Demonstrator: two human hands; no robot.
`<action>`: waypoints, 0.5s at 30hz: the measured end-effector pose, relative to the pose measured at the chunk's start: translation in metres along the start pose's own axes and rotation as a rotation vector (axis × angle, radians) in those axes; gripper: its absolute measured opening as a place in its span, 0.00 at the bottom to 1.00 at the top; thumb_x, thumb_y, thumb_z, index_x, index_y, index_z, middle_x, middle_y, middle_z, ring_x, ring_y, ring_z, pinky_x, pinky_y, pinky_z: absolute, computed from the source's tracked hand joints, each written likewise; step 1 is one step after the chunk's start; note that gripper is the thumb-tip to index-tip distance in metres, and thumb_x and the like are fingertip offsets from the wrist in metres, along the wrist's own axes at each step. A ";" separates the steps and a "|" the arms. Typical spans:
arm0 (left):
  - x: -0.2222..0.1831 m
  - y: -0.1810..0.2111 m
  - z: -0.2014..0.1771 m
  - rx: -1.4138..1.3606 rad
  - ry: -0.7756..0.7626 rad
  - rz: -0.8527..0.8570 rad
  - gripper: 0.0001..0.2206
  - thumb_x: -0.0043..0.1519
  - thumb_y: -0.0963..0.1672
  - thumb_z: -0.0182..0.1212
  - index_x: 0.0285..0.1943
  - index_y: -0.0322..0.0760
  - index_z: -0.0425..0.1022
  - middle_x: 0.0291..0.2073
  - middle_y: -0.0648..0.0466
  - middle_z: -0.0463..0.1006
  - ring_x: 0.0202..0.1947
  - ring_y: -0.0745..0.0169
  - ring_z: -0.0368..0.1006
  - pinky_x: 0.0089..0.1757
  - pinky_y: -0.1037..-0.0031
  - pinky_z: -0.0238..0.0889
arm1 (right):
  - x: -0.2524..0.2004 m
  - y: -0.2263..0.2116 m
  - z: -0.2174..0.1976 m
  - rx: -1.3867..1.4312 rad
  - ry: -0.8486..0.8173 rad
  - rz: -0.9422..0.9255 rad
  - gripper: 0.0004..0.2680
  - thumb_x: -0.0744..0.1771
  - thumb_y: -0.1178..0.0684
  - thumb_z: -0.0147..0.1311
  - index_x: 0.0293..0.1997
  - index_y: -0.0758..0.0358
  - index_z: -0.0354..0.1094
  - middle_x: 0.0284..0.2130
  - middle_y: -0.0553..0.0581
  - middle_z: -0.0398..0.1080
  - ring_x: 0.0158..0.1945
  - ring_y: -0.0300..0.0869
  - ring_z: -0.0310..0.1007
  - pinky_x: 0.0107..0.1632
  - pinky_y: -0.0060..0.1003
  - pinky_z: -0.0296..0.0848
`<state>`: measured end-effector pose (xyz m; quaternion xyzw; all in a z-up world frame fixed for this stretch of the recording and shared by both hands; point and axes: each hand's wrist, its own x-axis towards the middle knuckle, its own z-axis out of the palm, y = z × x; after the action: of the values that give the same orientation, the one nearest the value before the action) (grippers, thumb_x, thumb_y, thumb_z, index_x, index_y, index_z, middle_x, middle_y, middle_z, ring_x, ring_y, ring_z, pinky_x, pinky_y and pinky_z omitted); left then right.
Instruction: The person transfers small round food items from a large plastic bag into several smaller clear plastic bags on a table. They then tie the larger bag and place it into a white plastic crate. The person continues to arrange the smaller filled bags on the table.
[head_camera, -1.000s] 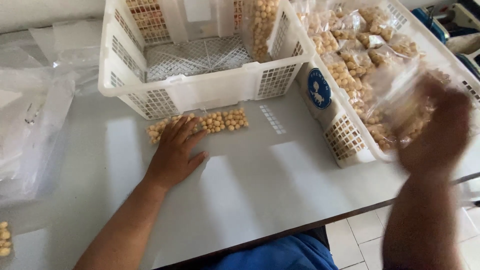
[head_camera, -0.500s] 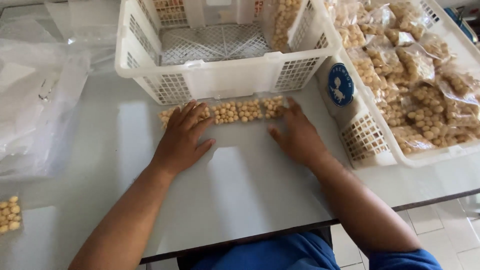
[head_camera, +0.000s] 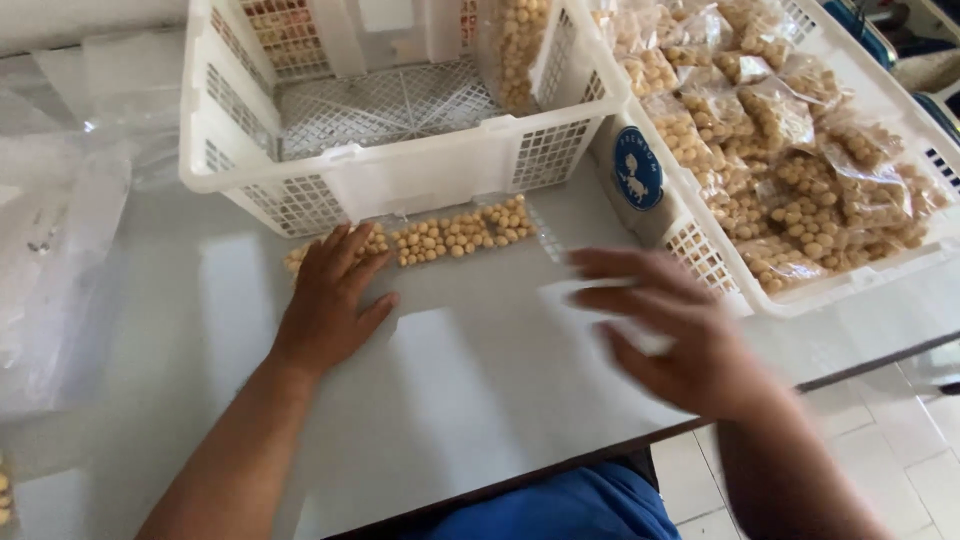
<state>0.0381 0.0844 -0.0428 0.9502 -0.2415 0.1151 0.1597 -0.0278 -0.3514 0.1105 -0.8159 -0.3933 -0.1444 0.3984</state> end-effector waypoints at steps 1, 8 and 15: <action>-0.002 -0.007 0.008 0.010 0.159 0.121 0.27 0.69 0.50 0.76 0.77 0.44 0.80 0.88 0.43 0.67 0.84 0.23 0.64 0.75 0.35 0.56 | -0.010 -0.003 -0.017 0.074 0.073 -0.041 0.10 0.74 0.68 0.56 0.60 0.67 0.79 0.64 0.70 0.80 0.74 0.62 0.83 0.82 0.59 0.84; -0.004 0.002 0.006 -0.001 0.095 0.050 0.26 0.70 0.50 0.72 0.77 0.41 0.80 0.90 0.45 0.64 0.90 0.31 0.54 0.78 0.34 0.50 | -0.053 0.125 -0.166 -0.776 0.001 0.419 0.17 0.76 0.56 0.70 0.75 0.72 0.80 0.75 0.78 0.78 0.69 0.68 0.80 0.69 0.66 0.75; -0.005 -0.004 0.011 -0.010 0.151 0.098 0.26 0.70 0.50 0.74 0.77 0.39 0.80 0.89 0.43 0.64 0.89 0.26 0.57 0.79 0.35 0.51 | -0.088 0.247 -0.230 -1.148 -0.141 0.939 0.40 0.70 0.26 0.68 0.89 0.66 0.71 0.72 0.81 0.77 0.69 0.72 0.78 0.59 0.65 0.79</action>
<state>0.0370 0.0858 -0.0550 0.9251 -0.2754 0.1931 0.1764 0.1201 -0.6660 0.0769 -0.9852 0.1095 -0.0888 -0.0971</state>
